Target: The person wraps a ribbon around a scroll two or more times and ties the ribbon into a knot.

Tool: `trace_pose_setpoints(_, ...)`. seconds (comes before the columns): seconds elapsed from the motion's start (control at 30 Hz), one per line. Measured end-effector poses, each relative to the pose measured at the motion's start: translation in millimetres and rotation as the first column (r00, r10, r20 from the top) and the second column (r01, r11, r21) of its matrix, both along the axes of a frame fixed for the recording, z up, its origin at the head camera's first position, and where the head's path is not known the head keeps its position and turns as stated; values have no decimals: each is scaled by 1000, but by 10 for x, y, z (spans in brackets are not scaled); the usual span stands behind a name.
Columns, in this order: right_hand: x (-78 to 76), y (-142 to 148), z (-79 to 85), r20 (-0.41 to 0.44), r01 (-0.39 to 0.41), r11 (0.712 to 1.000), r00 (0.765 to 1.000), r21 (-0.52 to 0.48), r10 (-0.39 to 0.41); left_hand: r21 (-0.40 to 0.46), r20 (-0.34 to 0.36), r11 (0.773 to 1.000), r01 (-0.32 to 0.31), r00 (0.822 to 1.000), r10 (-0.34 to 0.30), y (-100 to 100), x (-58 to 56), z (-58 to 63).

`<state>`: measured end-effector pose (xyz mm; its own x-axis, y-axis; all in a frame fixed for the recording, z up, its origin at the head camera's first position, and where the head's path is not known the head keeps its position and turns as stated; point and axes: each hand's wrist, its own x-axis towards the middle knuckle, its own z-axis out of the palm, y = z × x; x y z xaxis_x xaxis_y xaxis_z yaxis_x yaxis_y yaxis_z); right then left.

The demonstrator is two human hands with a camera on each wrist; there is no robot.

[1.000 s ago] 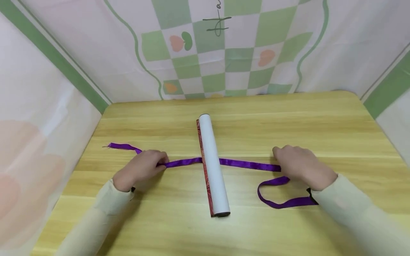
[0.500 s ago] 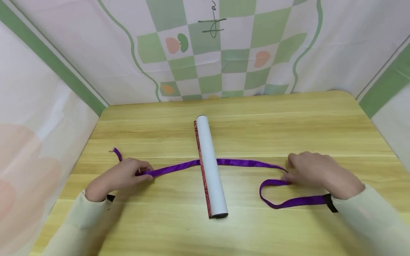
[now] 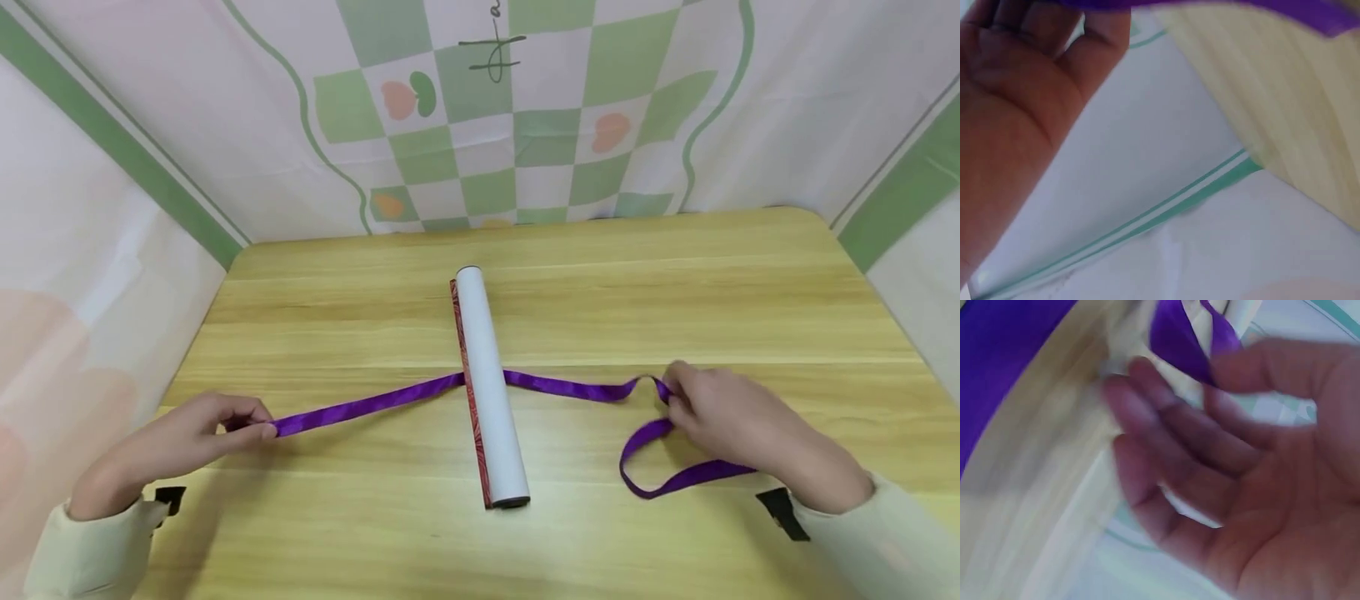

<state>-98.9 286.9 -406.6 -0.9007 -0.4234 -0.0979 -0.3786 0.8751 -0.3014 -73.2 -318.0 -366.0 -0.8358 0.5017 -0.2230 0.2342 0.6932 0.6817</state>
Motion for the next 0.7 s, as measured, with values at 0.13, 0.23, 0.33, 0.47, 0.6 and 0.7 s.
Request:
trace_pose_setpoints(0.13, -56, -103, 61, -87, 17, 974, 996, -224, -37, 75, 26, 996, 37, 999, -39, -36, 74, 141)
trace_pose_setpoints(0.23, -77, -167, 121, -57, 27, 939, 997, -342, -49, 117, -4, 991, 57, 998, -57, -33, 98, 246)
trace_pose_setpoints(0.33, -103, -234, 162, -17, 33, 925, 999, -378, -42, 159, -44, 985, 64, 997, -58, -24, 101, 341)
trace_pose_setpoints(0.47, -128, -307, 171, 12, 25, 932, 1000, -361, -22, 323, -88, 936, 140, 989, -118, 3, 62, 419)
trace_pose_setpoints(0.6, -144, -357, 157, -25, 20, 945, 999, -326, -30, 504, -130, 836, 217, 976, -175, 113, -30, 501)
trace_pose_setpoints(0.7, -148, -390, 143, -14, 22, 942, 1000, -334, -28, 593, -164, 767, 246, 969, -184, 276, -116, 597)
